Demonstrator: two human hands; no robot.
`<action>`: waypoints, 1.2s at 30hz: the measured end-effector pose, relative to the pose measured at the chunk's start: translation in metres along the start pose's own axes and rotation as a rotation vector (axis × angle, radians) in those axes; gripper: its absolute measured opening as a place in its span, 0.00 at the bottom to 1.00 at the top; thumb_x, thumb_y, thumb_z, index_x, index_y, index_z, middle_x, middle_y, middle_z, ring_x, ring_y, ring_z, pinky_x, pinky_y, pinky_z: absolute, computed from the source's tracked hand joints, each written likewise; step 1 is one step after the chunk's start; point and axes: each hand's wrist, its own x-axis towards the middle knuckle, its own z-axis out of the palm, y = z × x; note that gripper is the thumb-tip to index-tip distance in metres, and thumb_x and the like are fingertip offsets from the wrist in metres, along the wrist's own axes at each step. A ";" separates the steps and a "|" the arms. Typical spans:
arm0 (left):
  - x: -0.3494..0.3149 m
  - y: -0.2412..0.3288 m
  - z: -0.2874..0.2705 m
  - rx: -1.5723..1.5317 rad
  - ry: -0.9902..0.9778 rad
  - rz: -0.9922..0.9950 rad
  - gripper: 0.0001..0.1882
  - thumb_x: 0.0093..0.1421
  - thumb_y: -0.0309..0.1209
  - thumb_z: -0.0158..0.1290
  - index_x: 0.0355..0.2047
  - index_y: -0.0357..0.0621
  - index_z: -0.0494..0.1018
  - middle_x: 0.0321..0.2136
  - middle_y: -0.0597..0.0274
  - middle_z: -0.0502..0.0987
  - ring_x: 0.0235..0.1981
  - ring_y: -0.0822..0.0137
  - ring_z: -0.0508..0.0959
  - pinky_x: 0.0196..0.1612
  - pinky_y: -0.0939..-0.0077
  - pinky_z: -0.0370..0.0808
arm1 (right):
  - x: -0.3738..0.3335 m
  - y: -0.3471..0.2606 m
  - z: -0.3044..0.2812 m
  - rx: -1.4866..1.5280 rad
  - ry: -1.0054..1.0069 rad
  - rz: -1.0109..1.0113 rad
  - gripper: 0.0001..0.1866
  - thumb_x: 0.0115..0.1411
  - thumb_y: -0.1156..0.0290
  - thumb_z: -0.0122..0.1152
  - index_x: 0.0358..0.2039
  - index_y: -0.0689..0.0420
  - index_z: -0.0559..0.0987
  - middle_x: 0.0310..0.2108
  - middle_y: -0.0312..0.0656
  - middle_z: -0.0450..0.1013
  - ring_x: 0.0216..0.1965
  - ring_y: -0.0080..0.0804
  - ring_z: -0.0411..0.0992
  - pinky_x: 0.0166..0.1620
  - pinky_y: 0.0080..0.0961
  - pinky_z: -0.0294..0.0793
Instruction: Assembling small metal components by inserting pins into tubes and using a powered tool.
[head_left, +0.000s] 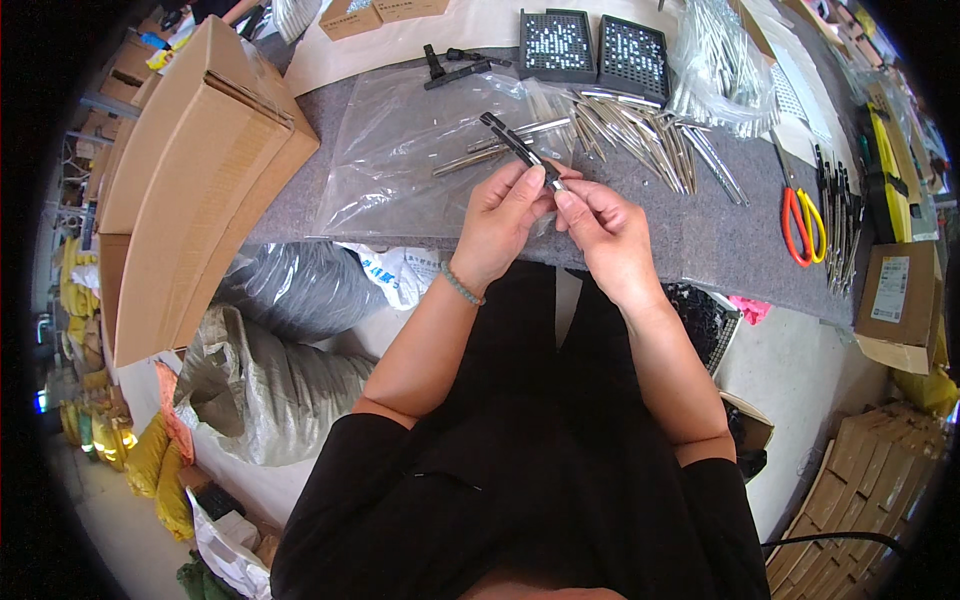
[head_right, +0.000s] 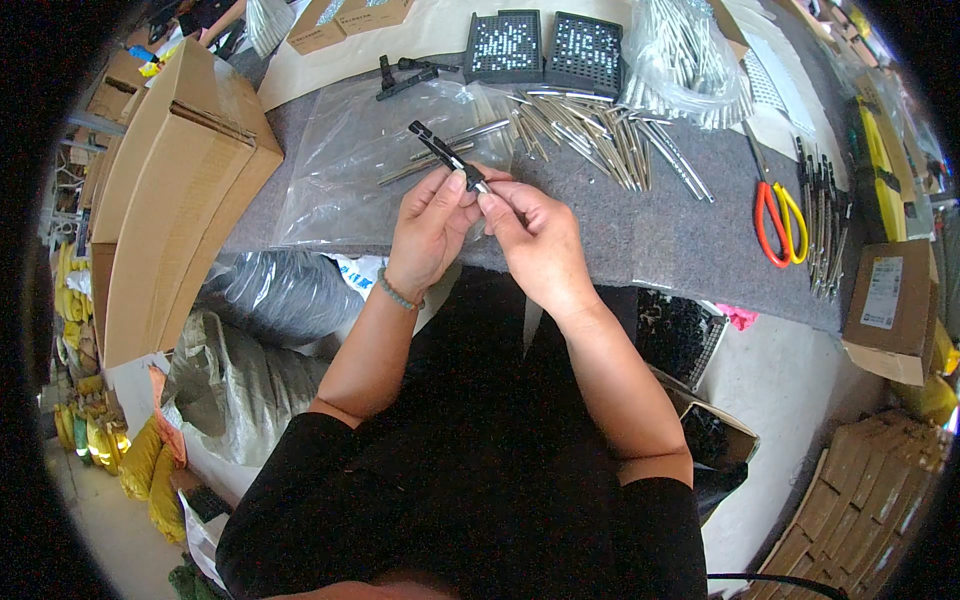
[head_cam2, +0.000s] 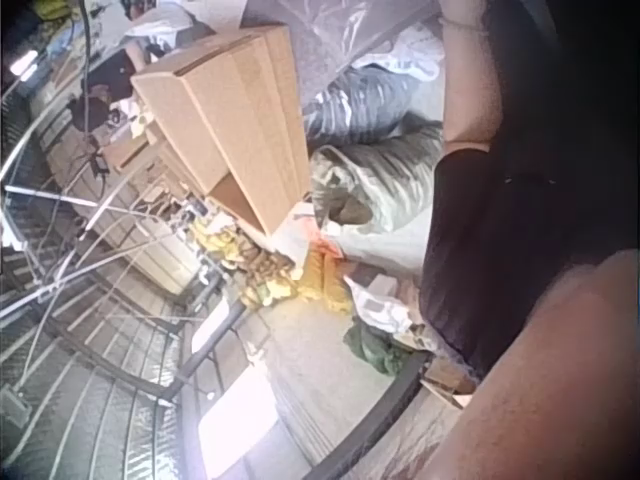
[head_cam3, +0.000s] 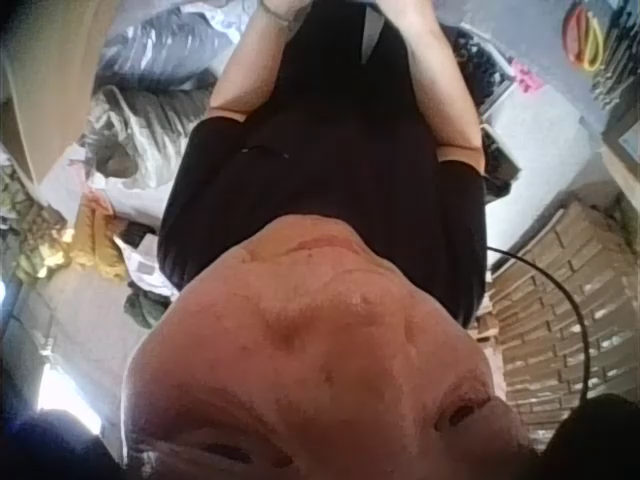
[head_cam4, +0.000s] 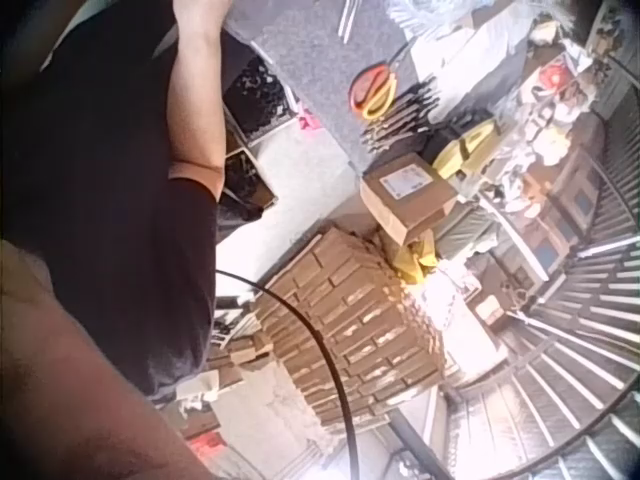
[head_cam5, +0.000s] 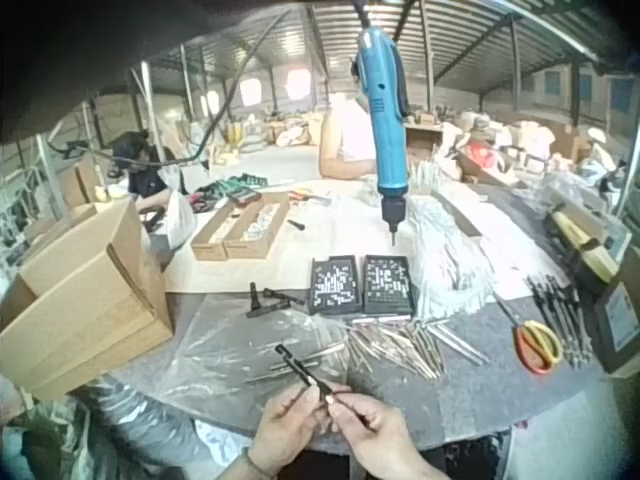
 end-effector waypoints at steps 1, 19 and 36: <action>0.000 0.001 -0.001 -0.031 -0.004 -0.003 0.16 0.67 0.33 0.40 0.44 0.32 0.68 0.43 0.51 0.74 0.41 0.67 0.74 0.43 0.72 0.73 | 0.000 0.000 0.001 0.005 0.021 0.012 0.10 0.61 0.72 0.54 0.39 0.65 0.77 0.25 0.38 0.73 0.27 0.19 0.69 0.33 0.18 0.69; -0.001 0.000 -0.001 -0.038 -0.017 0.055 0.14 0.66 0.31 0.41 0.44 0.33 0.70 0.47 0.48 0.72 0.46 0.63 0.74 0.50 0.69 0.71 | 0.011 -0.002 -0.006 -0.150 -0.069 -0.007 0.12 0.61 0.63 0.53 0.30 0.59 0.77 0.19 0.36 0.71 0.19 0.27 0.70 0.21 0.22 0.66; -0.002 -0.002 0.009 -0.035 0.134 0.131 0.15 0.66 0.30 0.43 0.46 0.32 0.70 0.45 0.53 0.74 0.41 0.69 0.75 0.44 0.74 0.73 | 0.001 -0.005 0.012 -1.087 0.345 -0.628 0.13 0.55 0.63 0.59 0.39 0.55 0.76 0.24 0.38 0.73 0.22 0.38 0.73 0.25 0.32 0.71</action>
